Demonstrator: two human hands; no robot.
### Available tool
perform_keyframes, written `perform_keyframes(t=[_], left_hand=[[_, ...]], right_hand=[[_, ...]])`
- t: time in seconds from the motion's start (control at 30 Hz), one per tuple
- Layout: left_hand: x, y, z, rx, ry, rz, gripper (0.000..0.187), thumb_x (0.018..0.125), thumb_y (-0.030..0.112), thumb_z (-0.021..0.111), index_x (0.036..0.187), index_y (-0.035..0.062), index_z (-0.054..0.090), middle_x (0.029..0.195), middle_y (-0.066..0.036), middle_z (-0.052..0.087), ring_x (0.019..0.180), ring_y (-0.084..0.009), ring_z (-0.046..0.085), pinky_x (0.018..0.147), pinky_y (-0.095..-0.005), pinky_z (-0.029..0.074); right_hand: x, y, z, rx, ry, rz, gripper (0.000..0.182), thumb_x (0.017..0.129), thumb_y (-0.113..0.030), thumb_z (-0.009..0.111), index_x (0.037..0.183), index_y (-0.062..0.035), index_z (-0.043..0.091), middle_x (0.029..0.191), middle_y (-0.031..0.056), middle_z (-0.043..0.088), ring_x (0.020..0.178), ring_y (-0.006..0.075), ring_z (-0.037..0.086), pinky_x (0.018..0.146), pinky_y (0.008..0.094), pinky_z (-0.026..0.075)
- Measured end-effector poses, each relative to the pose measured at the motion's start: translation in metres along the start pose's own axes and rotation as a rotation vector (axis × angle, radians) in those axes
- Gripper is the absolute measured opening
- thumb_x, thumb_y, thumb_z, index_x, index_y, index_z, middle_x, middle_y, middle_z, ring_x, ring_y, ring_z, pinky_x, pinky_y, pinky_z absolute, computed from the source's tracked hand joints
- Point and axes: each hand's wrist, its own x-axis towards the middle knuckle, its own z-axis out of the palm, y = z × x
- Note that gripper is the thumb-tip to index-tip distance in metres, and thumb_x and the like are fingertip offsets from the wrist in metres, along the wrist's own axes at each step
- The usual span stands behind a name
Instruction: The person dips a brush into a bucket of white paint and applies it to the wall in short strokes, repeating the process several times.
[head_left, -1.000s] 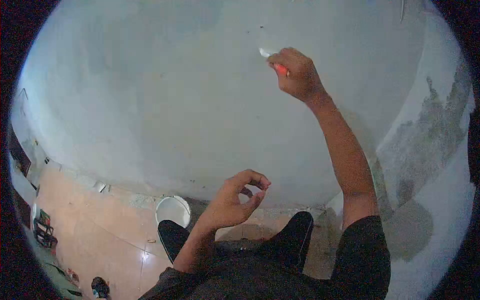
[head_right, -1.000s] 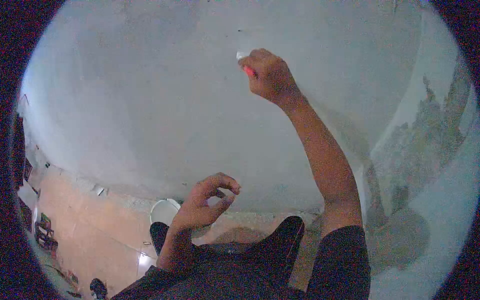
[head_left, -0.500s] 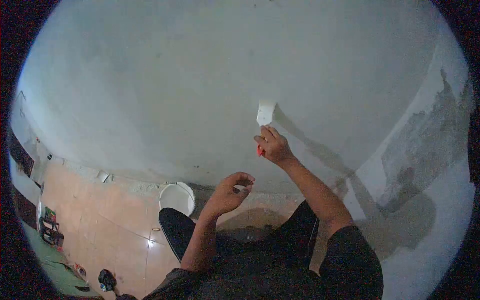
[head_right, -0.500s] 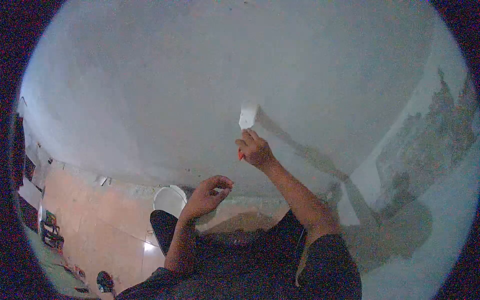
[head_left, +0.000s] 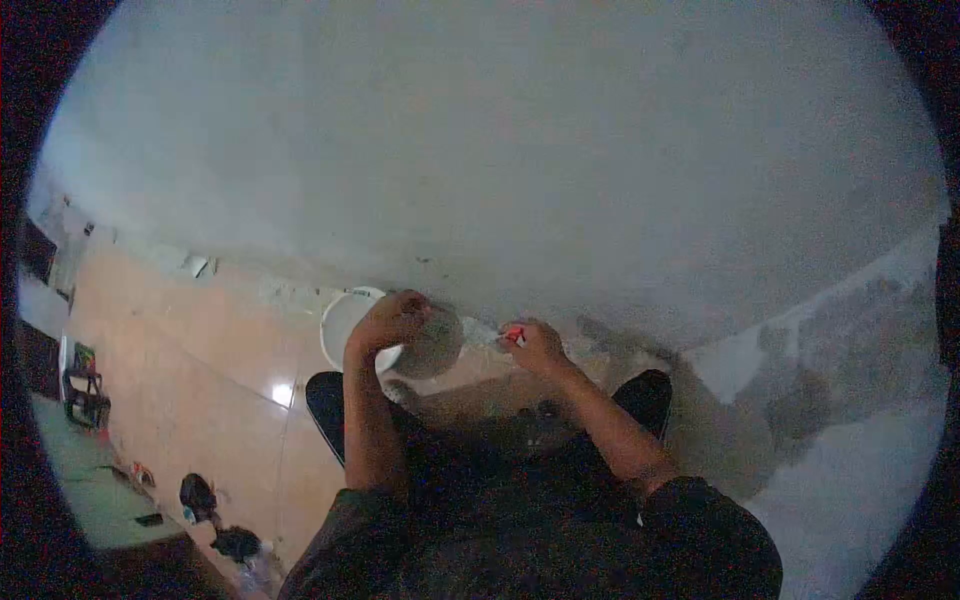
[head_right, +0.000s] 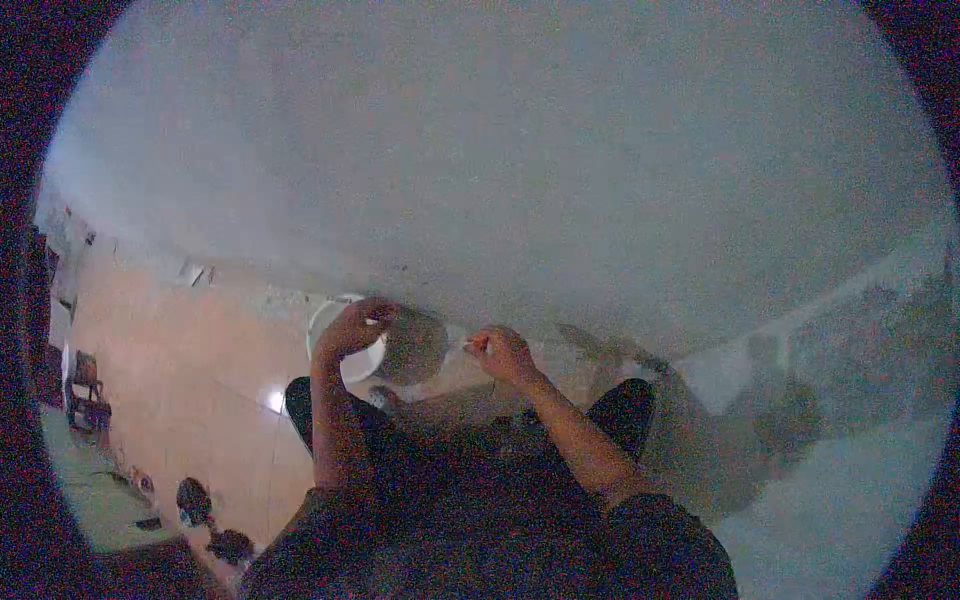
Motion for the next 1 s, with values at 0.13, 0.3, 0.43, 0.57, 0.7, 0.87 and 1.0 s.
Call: perform_keyframes(t=[0.13, 0.3, 0.43, 0.57, 0.7, 0.87, 1.0], left_hand=[[0.000, -0.086, -0.012, 0.150, 0.145, -0.147, 0.030, 0.089, 0.022, 0.062, 0.110, -0.0003, 0.063, 0.101, -0.016, 0.069, 0.094, -0.0293, 0.067, 0.081, -0.0383, 0.053], [-0.042, -0.124, -0.035, -0.039, 0.353, -0.252, 0.032, 0.090, 0.021, 0.062, 0.113, -0.0005, 0.062, 0.106, -0.018, 0.067, 0.094, -0.0295, 0.067, 0.082, -0.0382, 0.053], [-0.063, -0.127, -0.051, -0.125, 0.439, -0.320, 0.032, 0.090, 0.020, 0.062, 0.112, -0.0026, 0.062, 0.105, -0.019, 0.067, 0.094, -0.0285, 0.067, 0.084, -0.0372, 0.052], [-0.076, -0.138, -0.070, -0.182, 0.565, -0.377, 0.030, 0.088, 0.018, 0.063, 0.110, -0.0026, 0.062, 0.105, -0.019, 0.067, 0.095, -0.0295, 0.067, 0.082, -0.0379, 0.053], [-0.078, -0.150, -0.082, -0.216, 0.870, -0.446, 0.027, 0.086, 0.010, 0.059, 0.110, -0.0023, 0.061, 0.103, -0.019, 0.067, 0.093, -0.0281, 0.068, 0.079, -0.0374, 0.053], [-0.073, -0.163, -0.088, -0.300, 1.077, -0.497, 0.035, 0.084, 0.007, 0.057, 0.119, 0.0002, 0.056, 0.103, -0.016, 0.065, 0.090, -0.0265, 0.066, 0.078, -0.0364, 0.053], [-0.070, -0.177, -0.085, -0.345, 1.007, -0.506, 0.036, 0.084, 0.006, 0.058, 0.120, 0.0001, 0.055, 0.104, -0.016, 0.065, 0.091, -0.0252, 0.066, 0.079, -0.0368, 0.053]], right_hand=[[0.024, 0.001, 0.047, 0.030, -0.027, 0.148, 0.023, 0.086, -0.027, 0.068, 0.092, -0.0045, 0.070, 0.078, 0.0134, 0.068, 0.071, 0.0232, 0.065, 0.068, 0.0356, 0.050], [0.042, -0.026, 0.098, 0.224, -0.041, 0.184, 0.029, 0.088, -0.029, 0.067, 0.098, -0.0027, 0.071, 0.080, 0.0129, 0.070, 0.071, 0.0200, 0.066, 0.069, 0.0335, 0.051], [0.063, -0.013, 0.177, 0.446, -0.070, 0.189, 0.033, 0.089, -0.030, 0.067, 0.106, -0.0017, 0.070, 0.074, 0.0065, 0.069, 0.063, 0.0144, 0.062, 0.058, 0.0310, 0.050], [0.091, -0.044, 0.227, 0.324, -0.144, 0.170, 0.028, 0.091, -0.023, 0.065, 0.103, 0.0021, 0.070, 0.074, 0.0063, 0.068, 0.062, 0.0117, 0.063, 0.045, 0.0260, 0.048], [0.108, -0.069, 0.282, 0.738, -0.253, 0.575, 0.028, 0.093, -0.022, 0.060, 0.106, 0.0029, 0.066, 0.087, 0.0092, 0.069, 0.074, 0.0136, 0.066, 0.056, 0.0279, 0.055], [0.141, -0.058, 0.352, 0.894, -0.300, 0.744, 0.023, 0.093, -0.015, 0.056, 0.112, -0.0020, 0.059, 0.104, 0.0127, 0.064, 0.088, 0.0223, 0.068, 0.058, 0.0318, 0.057], [0.166, 0.010, 0.416, 1.228, -0.396, 0.855, 0.018, 0.092, -0.010, 0.058, 0.106, 0.0003, 0.058, 0.106, 0.0156, 0.063, 0.090, 0.0280, 0.068, 0.062, 0.0364, 0.058]])
